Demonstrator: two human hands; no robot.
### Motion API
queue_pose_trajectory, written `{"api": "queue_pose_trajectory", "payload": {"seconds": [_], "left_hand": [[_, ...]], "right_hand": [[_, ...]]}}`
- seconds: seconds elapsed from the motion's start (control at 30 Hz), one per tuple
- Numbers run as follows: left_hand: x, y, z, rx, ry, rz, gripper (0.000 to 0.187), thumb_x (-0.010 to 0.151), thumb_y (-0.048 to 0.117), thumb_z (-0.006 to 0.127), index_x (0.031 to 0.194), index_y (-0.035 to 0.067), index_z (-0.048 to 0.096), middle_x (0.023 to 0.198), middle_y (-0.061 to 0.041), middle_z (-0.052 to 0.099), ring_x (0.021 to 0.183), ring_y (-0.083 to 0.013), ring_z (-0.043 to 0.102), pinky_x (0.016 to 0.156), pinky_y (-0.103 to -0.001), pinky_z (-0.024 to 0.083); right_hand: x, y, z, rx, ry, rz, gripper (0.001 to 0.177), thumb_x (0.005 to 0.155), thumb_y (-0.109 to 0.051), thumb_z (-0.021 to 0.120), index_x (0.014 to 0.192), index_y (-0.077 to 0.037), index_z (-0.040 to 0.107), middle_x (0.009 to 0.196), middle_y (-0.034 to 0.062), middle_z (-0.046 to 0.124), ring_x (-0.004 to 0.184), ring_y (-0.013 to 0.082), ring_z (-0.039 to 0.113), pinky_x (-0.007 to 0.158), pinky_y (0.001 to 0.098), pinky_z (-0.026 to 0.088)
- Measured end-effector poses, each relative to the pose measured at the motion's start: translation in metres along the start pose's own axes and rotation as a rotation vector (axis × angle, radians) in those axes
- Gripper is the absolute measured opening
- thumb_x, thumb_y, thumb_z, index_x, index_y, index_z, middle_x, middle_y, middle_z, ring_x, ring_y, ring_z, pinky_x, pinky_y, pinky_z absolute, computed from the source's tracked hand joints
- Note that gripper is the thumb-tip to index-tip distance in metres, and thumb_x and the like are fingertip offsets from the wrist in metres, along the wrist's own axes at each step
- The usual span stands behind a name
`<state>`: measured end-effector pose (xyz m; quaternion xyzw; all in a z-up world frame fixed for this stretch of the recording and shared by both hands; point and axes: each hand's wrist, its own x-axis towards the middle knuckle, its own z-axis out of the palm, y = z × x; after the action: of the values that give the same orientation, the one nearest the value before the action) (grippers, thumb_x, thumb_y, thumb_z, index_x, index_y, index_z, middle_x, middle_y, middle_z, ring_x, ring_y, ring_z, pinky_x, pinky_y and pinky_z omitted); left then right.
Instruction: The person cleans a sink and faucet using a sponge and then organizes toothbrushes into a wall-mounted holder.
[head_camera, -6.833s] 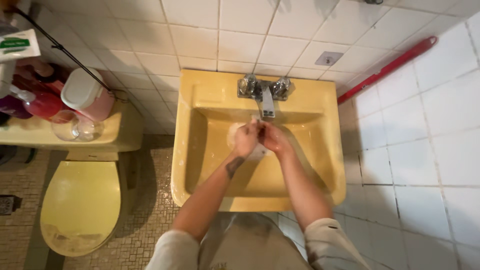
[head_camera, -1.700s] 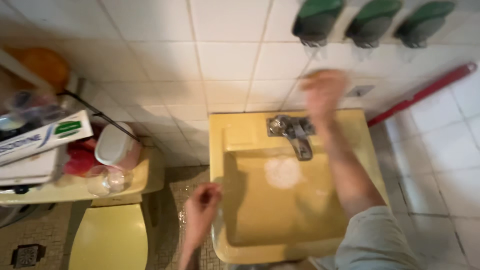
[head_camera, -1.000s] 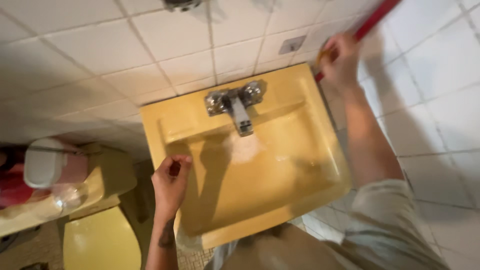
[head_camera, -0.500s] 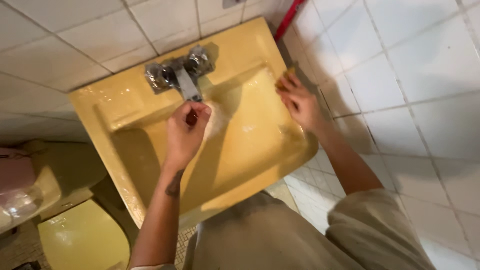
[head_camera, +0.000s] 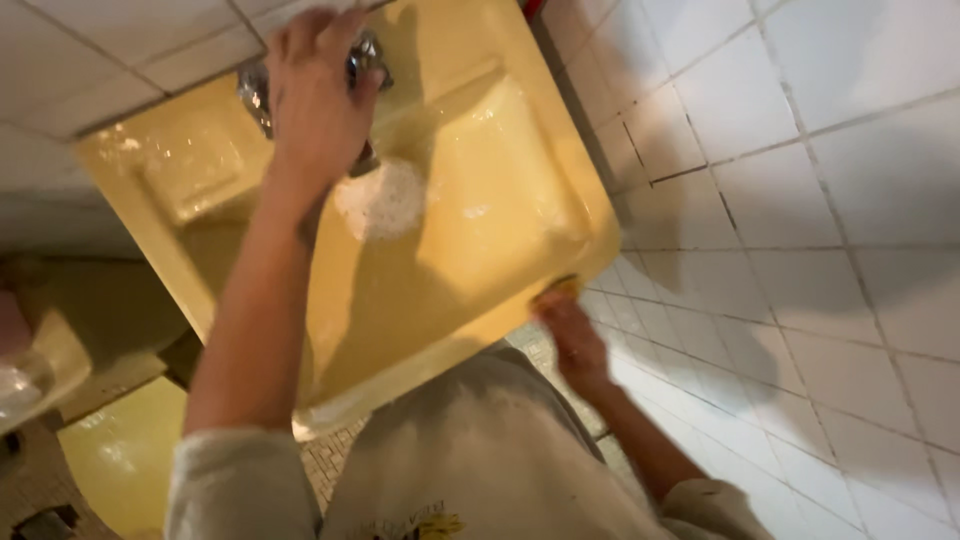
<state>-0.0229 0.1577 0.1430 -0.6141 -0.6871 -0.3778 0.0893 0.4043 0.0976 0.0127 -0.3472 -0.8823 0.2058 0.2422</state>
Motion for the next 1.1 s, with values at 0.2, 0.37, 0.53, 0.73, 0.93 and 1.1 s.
{"api": "queue_pose_trajectory", "payload": {"seconds": [0.2, 0.37, 0.53, 0.73, 0.93, 1.1], "left_hand": [[0.006, -0.061, 0.069, 0.085, -0.252, -0.079, 0.036, 0.093, 0.007, 0.067, 0.129, 0.003, 0.067, 0.128, -0.025, 0.060, 0.110, -0.0464, 0.059, 0.088, -0.053, 0.052], [0.026, -0.058, 0.096, 0.681, -0.372, -0.115, 0.025, 0.091, 0.019, 0.070, 0.111, 0.005, 0.076, 0.112, -0.017, 0.070, 0.109, -0.0346, 0.066, 0.085, -0.043, 0.055], [0.046, -0.020, 0.057, 0.659, -0.626, -0.256, 0.016, 0.084, 0.023, 0.070, 0.098, 0.018, 0.077, 0.111, -0.006, 0.070, 0.105, -0.0314, 0.068, 0.073, -0.047, 0.058], [0.031, -0.004, 0.006, 0.209, -0.241, -0.624, 0.037, 0.097, 0.041, 0.066, 0.086, 0.008, 0.079, 0.083, -0.014, 0.074, 0.078, -0.0328, 0.071, 0.072, -0.044, 0.055], [-0.082, -0.016, -0.042, -0.388, 0.302, -0.927, 0.030, 0.097, 0.029, 0.068, 0.089, 0.001, 0.074, 0.065, -0.006, 0.064, 0.058, -0.0155, 0.061, 0.055, -0.034, 0.048], [-0.162, -0.047, 0.028, -0.659, 0.453, -1.115, 0.030, 0.101, 0.029, 0.067, 0.094, 0.001, 0.072, 0.080, -0.003, 0.070, 0.069, -0.0120, 0.062, 0.061, -0.029, 0.051]], "right_hand": [[0.030, -0.045, 0.013, 0.268, -0.026, -0.359, 0.029, 0.076, 0.019, 0.058, 0.087, -0.009, 0.061, 0.114, 0.0052, 0.074, 0.112, 0.0238, 0.068, 0.090, 0.0402, 0.055], [0.096, -0.053, 0.082, 1.425, -0.398, 0.421, 0.041, 0.081, 0.013, 0.050, 0.115, -0.008, 0.061, 0.117, 0.0109, 0.065, 0.104, 0.0219, 0.065, 0.094, 0.0372, 0.057], [0.224, -0.011, 0.210, 1.938, -0.540, 1.021, 0.036, 0.091, -0.001, 0.058, 0.127, 0.002, 0.055, 0.116, 0.0187, 0.068, 0.114, 0.0323, 0.065, 0.098, 0.0516, 0.057], [0.275, -0.025, 0.246, 1.740, -0.921, 0.891, 0.034, 0.097, -0.016, 0.059, 0.128, -0.002, 0.059, 0.117, 0.0177, 0.070, 0.112, 0.0362, 0.067, 0.091, 0.0639, 0.058], [0.298, -0.041, 0.209, 1.737, -1.177, 0.723, 0.043, 0.100, -0.026, 0.065, 0.136, -0.002, 0.059, 0.128, 0.0191, 0.068, 0.116, 0.0351, 0.068, 0.088, 0.0600, 0.057], [0.292, -0.050, 0.191, 1.864, -1.027, 0.560, 0.037, 0.102, -0.018, 0.068, 0.135, -0.001, 0.060, 0.130, 0.0188, 0.066, 0.120, 0.0351, 0.065, 0.101, 0.0608, 0.055]]}}
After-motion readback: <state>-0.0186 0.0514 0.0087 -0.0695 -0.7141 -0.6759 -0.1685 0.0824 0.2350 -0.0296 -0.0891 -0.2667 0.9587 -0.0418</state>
